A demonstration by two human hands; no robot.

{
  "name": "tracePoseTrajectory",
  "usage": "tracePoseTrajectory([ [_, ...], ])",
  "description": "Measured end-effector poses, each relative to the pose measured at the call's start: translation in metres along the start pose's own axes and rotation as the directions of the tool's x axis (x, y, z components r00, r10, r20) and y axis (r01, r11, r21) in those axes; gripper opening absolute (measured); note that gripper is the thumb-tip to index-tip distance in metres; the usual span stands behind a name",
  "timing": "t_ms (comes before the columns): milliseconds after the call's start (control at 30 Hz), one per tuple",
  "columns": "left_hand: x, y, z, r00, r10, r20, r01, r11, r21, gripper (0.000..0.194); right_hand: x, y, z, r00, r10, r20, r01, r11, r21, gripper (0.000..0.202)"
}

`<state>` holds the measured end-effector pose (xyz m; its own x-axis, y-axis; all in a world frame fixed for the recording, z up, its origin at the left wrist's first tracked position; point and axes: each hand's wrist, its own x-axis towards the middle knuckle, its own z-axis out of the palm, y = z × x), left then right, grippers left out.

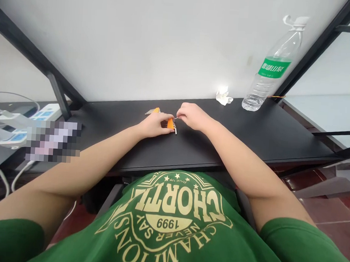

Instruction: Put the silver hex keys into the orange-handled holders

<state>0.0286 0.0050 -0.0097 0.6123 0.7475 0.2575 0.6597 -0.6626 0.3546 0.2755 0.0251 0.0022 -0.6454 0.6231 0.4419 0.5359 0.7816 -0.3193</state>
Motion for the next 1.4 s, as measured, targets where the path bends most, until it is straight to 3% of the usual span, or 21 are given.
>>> tracePoseTrajectory([
  [367,-0.002,0.002,-0.001,1.000,-0.026,-0.015,0.023,0.983,-0.182,0.041,0.000,-0.001,0.006,0.993,-0.109,-0.036,0.112,0.988,0.109,0.023],
  [533,-0.001,0.003,-0.001,1.000,0.003,-0.031,-0.009,0.981,-0.194,0.044,0.001,-0.007,0.016,0.998,0.007,-0.064,0.014,0.946,0.323,0.020],
  [667,-0.001,0.003,0.000,0.999,0.002,-0.054,-0.008,0.995,-0.103,0.046,0.003,-0.009,0.019,0.990,0.140,0.002,-0.126,0.881,0.455,0.023],
  [733,-0.001,0.002,0.000,0.999,-0.017,-0.042,0.012,0.995,-0.098,0.051,0.003,0.000,0.015,0.976,0.217,-0.027,-0.191,0.906,0.378,0.022],
  [833,-0.002,0.001,0.000,1.000,-0.029,-0.001,0.029,0.994,-0.102,0.055,0.001,0.025,0.008,0.942,0.320,-0.102,-0.308,0.944,0.120,0.018],
  [933,-0.002,-0.001,-0.001,0.999,-0.028,0.026,0.029,0.997,-0.067,0.055,0.001,0.050,0.007,0.908,0.419,-0.016,-0.419,0.908,-0.026,0.024],
  [1000,-0.002,-0.002,-0.002,0.999,-0.033,0.027,0.034,0.999,-0.037,0.056,0.004,0.057,0.009,0.905,0.424,0.036,-0.420,0.903,-0.092,0.023],
  [1100,-0.003,-0.002,-0.004,0.998,-0.045,0.038,0.047,0.998,-0.044,0.057,0.011,0.050,0.011,0.890,0.444,0.106,-0.422,0.888,-0.183,0.015],
  [1267,-0.004,-0.002,-0.004,0.998,-0.050,0.025,0.052,0.997,-0.056,0.058,0.013,0.019,0.003,0.764,0.577,0.289,-0.556,0.816,-0.162,0.004],
  [1333,-0.004,-0.003,-0.002,0.998,-0.059,0.010,0.060,0.995,-0.084,0.062,0.008,0.009,0.000,0.787,0.539,0.301,-0.518,0.842,-0.153,0.008],
  [1400,-0.004,-0.004,-0.001,0.996,-0.086,-0.005,0.085,0.988,-0.126,0.067,0.004,0.003,-0.001,0.848,0.456,0.269,-0.447,0.889,-0.099,0.010],
])
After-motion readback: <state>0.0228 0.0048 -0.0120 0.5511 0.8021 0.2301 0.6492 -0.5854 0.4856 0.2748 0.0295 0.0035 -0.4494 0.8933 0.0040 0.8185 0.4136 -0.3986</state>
